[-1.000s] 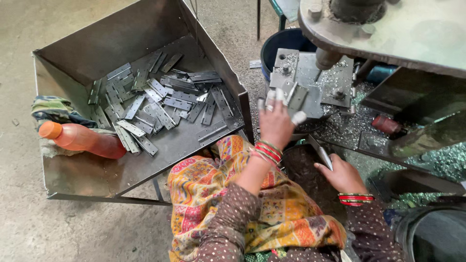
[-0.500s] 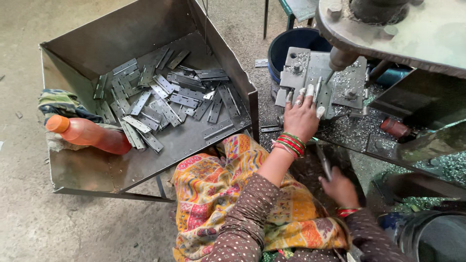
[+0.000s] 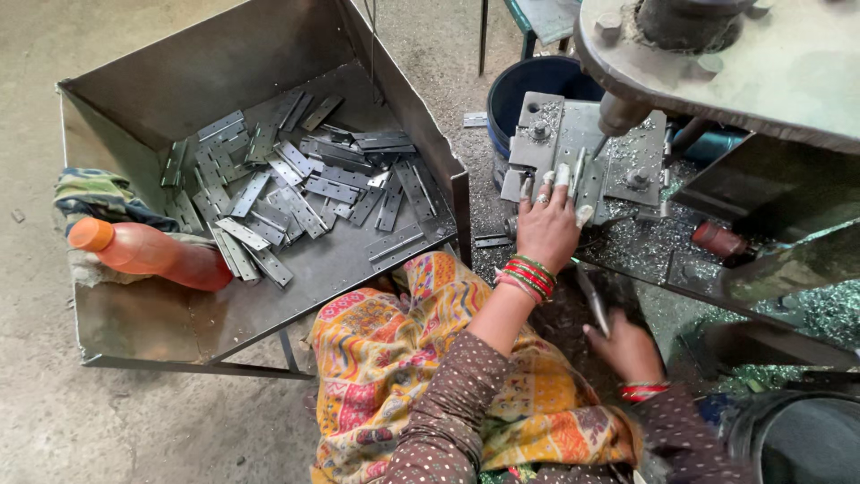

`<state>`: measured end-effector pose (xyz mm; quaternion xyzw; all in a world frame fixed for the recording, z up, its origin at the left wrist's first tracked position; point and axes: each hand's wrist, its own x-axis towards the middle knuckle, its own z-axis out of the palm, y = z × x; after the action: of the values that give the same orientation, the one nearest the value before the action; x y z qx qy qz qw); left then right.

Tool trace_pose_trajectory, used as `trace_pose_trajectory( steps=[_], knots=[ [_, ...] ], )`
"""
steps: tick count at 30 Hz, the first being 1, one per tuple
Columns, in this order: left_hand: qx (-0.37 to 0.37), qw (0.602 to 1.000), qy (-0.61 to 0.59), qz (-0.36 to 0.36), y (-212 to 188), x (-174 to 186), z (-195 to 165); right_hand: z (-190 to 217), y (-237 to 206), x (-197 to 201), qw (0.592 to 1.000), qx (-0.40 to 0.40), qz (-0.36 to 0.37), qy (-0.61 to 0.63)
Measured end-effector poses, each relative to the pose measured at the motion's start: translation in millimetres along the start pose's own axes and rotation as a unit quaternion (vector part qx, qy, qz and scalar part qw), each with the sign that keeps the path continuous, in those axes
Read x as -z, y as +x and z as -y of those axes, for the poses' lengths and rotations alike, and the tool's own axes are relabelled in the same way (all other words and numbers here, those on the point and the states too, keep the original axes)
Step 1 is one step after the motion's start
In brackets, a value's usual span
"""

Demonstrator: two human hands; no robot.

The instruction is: The person sits on the floor and repeatedly picks up small metal pieces from a metal bin, places them under a drill press, and operates the machine to drill holes. The person uses a metal rod to assist in positioning and handling the pieces during the process.

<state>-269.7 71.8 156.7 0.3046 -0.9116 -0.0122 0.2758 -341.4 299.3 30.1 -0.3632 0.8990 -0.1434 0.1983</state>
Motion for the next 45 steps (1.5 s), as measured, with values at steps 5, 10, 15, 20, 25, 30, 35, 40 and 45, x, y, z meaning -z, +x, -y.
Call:
trace_pose_trajectory(
  steps=[5,10,15,20,25,30,35,40,45],
  knots=[
    [0.000,1.000,0.013,0.025,-6,1,1,-4,1,-21,0.997,0.027,-0.032,0.059],
    [0.012,0.999,0.025,0.044,13,-15,-4,-13,19,19,0.999,0.006,0.042,0.024],
    [0.012,0.998,0.068,0.015,26,-19,-8,-2,-2,-13,0.999,-0.012,-0.039,0.018],
    [0.006,0.998,0.038,0.046,12,-12,-4,-3,-6,-29,1.000,0.002,-0.014,0.028],
    [-0.001,0.999,0.044,0.014,18,-18,1,-7,15,19,0.999,0.034,0.017,-0.031],
    [0.029,0.997,-0.009,0.074,41,-24,1,-7,10,12,0.999,-0.010,0.037,0.002],
    [0.012,0.999,0.001,0.036,29,-17,1,-4,-10,-31,0.999,-0.002,-0.049,-0.007],
    [-0.005,0.998,0.023,0.061,31,-19,7,-5,11,17,0.999,0.028,0.002,-0.027],
    [0.012,0.995,-0.015,0.099,58,-34,18,3,7,22,1.000,0.002,0.018,-0.017]
  ],
)
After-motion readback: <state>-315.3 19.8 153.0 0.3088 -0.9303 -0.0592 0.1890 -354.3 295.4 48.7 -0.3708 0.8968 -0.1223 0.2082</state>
